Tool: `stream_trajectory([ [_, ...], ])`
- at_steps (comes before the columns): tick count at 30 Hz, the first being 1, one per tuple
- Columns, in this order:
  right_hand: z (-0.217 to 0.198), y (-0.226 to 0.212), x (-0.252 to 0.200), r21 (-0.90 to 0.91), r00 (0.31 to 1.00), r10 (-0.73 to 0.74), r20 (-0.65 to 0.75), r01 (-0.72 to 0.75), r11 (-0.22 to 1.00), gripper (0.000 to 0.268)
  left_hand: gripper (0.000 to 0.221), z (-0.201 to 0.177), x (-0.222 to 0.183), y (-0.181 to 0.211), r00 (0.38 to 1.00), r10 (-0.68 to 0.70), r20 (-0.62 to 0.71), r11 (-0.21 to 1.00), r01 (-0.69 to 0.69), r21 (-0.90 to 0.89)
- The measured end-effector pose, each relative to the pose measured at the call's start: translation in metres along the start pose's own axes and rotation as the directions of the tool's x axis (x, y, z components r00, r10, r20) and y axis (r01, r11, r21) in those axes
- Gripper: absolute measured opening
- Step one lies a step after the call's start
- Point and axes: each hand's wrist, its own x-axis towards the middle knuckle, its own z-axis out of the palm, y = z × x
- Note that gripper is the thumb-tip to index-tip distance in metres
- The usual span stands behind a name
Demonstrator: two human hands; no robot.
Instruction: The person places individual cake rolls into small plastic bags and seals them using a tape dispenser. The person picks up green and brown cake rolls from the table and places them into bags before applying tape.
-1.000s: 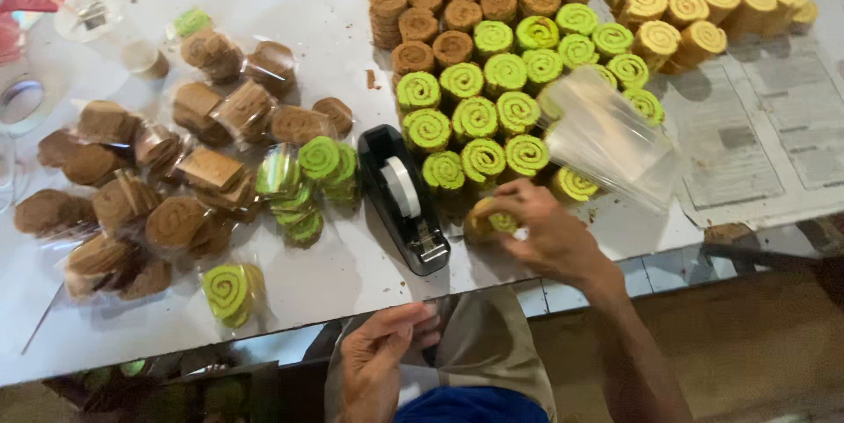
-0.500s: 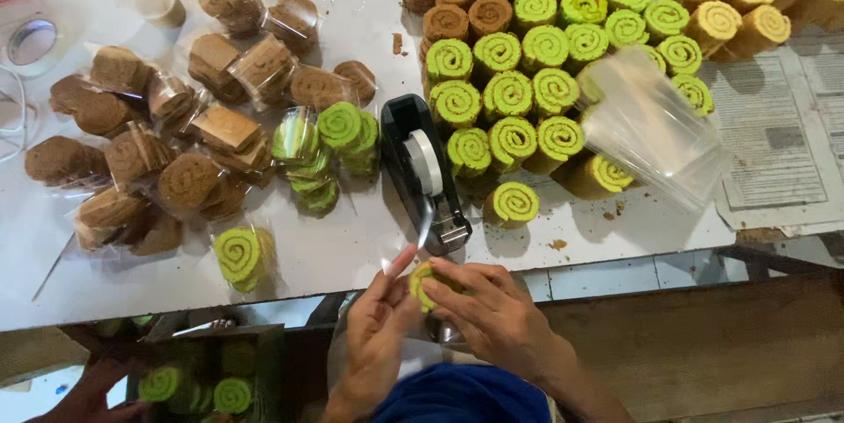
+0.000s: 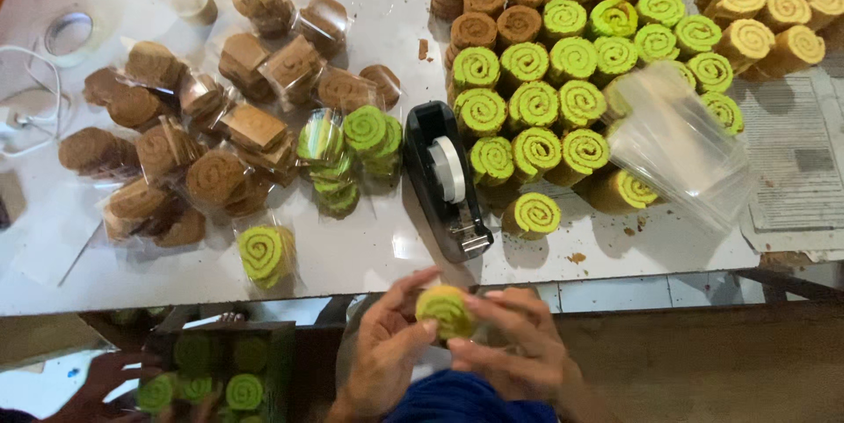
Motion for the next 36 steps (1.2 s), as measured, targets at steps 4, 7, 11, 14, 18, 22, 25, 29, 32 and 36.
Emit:
stream_trajectory([
  [4,-0.007,-0.023,0.035,0.142,0.956,0.286,-0.07,-0.274,0.951,0.022,0.052,0.004,-0.007,0.002,0.987,0.045,0.155,0.998,-0.049,0.026],
  [7,-0.002,-0.029,0.046,0.255,0.879,0.473,-0.064,-0.444,0.859,0.038,0.051,0.016,-0.007,0.016,0.963,0.19,0.193,0.982,-0.187,-0.034],
  [11,-0.002,-0.028,0.052,0.485,0.738,0.639,0.217,-0.65,0.586,0.066,0.073,0.023,-0.012,0.02,0.957,0.206,0.204,0.965,-0.234,0.122],
  [14,-0.004,-0.02,0.056,0.585,0.849,0.469,0.244,-0.515,0.627,0.061,0.08,0.025,-0.017,0.022,0.987,0.142,0.078,0.966,-0.155,0.206],
  [18,-0.014,-0.021,0.062,0.531,0.935,0.285,0.212,-0.355,0.769,0.065,0.088,0.027,-0.021,0.023,0.994,0.044,0.103,0.981,-0.063,0.183],
  [22,-0.007,-0.008,0.043,0.378,0.996,-0.084,0.027,0.067,0.923,0.027,0.085,0.029,-0.02,0.025,0.988,0.075,0.136,0.974,-0.102,0.2],
  [25,-0.004,-0.004,0.033,0.294,0.983,-0.157,-0.099,0.18,0.939,0.03,0.086,0.025,-0.02,0.024,0.993,0.006,0.12,0.984,-0.027,0.176],
  [29,0.0,-0.009,0.028,0.401,0.991,0.053,-0.122,0.0,0.916,0.033,0.081,0.027,-0.019,0.022,0.994,0.003,0.109,0.976,-0.027,0.214],
  [32,0.004,-0.009,0.028,0.436,0.976,0.105,-0.193,-0.011,0.9,0.032,0.078,0.027,-0.017,0.025,0.994,0.0,0.112,0.964,-0.03,0.263],
  [36,-0.001,-0.006,0.026,0.433,0.993,0.092,-0.075,-0.05,0.9,0.031,0.118,0.015,-0.012,0.02,0.959,0.054,0.277,0.985,-0.097,0.144],
])
